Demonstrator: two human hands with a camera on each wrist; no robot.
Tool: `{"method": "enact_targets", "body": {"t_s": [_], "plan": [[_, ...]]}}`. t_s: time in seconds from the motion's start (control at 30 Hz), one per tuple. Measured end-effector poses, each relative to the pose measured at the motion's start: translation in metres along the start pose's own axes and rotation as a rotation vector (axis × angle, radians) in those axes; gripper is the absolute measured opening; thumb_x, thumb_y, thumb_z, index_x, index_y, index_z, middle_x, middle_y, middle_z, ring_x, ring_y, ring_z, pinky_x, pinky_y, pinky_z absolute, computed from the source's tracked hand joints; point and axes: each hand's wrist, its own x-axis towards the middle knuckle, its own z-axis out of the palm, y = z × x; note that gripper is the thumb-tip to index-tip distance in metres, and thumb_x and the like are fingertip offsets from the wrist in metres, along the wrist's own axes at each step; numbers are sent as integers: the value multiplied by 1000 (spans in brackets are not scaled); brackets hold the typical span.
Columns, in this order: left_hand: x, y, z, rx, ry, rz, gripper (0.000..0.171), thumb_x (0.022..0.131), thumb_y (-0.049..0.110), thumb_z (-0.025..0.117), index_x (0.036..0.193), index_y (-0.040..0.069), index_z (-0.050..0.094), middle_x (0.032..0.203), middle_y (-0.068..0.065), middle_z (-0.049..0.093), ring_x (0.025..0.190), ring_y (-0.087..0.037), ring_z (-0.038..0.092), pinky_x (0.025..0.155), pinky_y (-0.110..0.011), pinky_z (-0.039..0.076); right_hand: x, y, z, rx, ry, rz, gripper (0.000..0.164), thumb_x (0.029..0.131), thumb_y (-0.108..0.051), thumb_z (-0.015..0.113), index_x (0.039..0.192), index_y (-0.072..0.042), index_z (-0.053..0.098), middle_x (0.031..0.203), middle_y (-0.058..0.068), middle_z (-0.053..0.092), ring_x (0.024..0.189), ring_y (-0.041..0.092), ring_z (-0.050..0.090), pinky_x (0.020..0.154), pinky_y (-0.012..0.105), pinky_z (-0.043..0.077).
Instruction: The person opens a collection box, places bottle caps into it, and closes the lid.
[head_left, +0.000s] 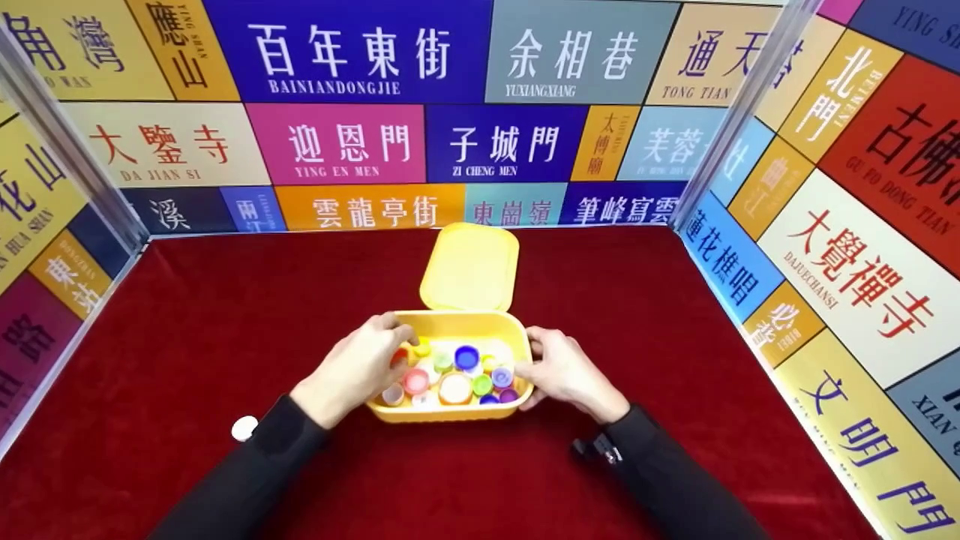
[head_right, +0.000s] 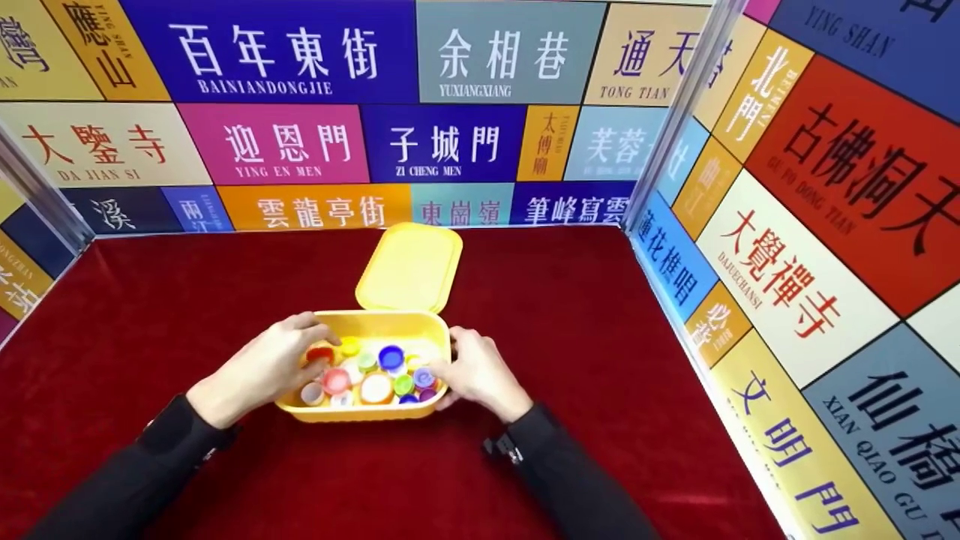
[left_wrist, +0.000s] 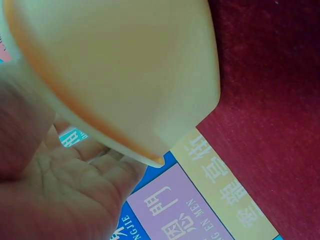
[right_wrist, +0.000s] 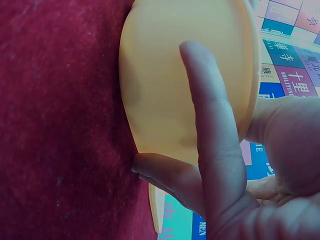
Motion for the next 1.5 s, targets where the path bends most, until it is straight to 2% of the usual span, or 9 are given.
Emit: {"method": "enact_targets", "body": {"t_s": [0.33,0.73,1.03,1.3,1.4,1.5], "plan": [[-3,-1,-6,7,32,17,19,97,4,90,115,4,85,112,-14,75,100,-32,71,86,-43,74,1,-2,-1,-8,8,2,52,99,2,74,150,1,67,128,22,85,90,36,89,62,51,75],[-11,1,-8,6,54,25,21,98,8,90,118,8,83,120,-12,74,108,-30,70,88,-44,74,1,1,0,-11,18,11,52,98,1,74,150,0,67,125,20,86,88,34,89,62,51,75],[-15,1,-9,40,101,75,22,96,7,90,117,8,83,117,-11,74,104,-30,71,84,-41,73,-1,-1,0,-12,7,-1,51,99,1,74,149,2,67,125,22,86,87,37,89,61,50,75],[-19,-3,-13,49,126,85,21,96,8,91,115,9,84,113,-10,75,98,-30,70,83,-41,71,0,0,1,-13,3,1,47,100,0,75,147,3,68,125,24,85,87,38,89,62,50,75],[-21,-5,-17,52,123,80,24,96,9,93,118,7,84,115,-13,75,99,-30,71,85,-43,72,0,-1,1,-10,7,5,48,100,0,75,147,2,68,125,23,86,87,37,89,62,50,75],[-26,-9,-22,45,114,46,29,96,12,95,122,6,84,120,-15,76,103,-31,73,89,-45,73,0,-2,1,-12,12,8,49,100,0,76,148,1,68,125,22,86,88,36,89,62,50,75]]}}
